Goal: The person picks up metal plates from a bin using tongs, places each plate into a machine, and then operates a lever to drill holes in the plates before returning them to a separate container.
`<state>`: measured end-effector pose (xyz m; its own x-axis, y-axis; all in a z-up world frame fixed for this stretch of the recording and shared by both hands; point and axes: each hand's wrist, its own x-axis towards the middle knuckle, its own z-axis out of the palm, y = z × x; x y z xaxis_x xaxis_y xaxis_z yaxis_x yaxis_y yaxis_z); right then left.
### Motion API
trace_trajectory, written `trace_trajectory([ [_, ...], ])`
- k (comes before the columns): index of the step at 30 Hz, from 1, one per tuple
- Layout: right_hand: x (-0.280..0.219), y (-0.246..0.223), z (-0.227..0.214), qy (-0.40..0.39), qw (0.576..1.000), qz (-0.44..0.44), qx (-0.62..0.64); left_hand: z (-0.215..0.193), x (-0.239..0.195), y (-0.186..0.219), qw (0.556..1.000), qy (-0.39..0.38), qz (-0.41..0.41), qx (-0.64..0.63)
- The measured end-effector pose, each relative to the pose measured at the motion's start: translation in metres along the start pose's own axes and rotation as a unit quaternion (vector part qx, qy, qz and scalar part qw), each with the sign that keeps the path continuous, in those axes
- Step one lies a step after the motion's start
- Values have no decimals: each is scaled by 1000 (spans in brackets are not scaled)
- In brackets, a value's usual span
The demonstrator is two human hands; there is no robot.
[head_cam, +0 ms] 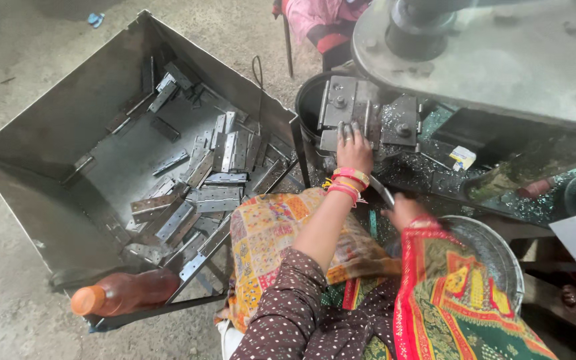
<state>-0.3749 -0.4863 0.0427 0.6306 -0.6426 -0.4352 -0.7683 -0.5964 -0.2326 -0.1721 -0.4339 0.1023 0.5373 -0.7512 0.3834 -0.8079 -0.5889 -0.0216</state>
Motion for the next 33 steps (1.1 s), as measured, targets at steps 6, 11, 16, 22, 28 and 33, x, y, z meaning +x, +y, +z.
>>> trace_trajectory([
  [6, -23, 14, 49, 32, 995, -23, 88, 0, 9, -6, 995, -67, -5, -79],
  [11, -22, -6, 1, -14, 1000, 7, 15, 13, 4, 3, 1000, 3, -6, -3],
  [16, -17, -8, -19, -30, 999, -6, 23, 27, 5, 12, 999, 28, -26, 8],
  [22, -15, 17, 67, 51, 998, 26, 4, -8, 5, -3, 998, -56, 10, -22],
  [28, -1, 13, 24, -3, 1000, 4, 4, 0, 1, -4, 998, -41, 11, -51],
  [33, 23, 11, 0, -25, 1000, -12, -1, 28, 35, 2, 997, -69, -6, -35],
])
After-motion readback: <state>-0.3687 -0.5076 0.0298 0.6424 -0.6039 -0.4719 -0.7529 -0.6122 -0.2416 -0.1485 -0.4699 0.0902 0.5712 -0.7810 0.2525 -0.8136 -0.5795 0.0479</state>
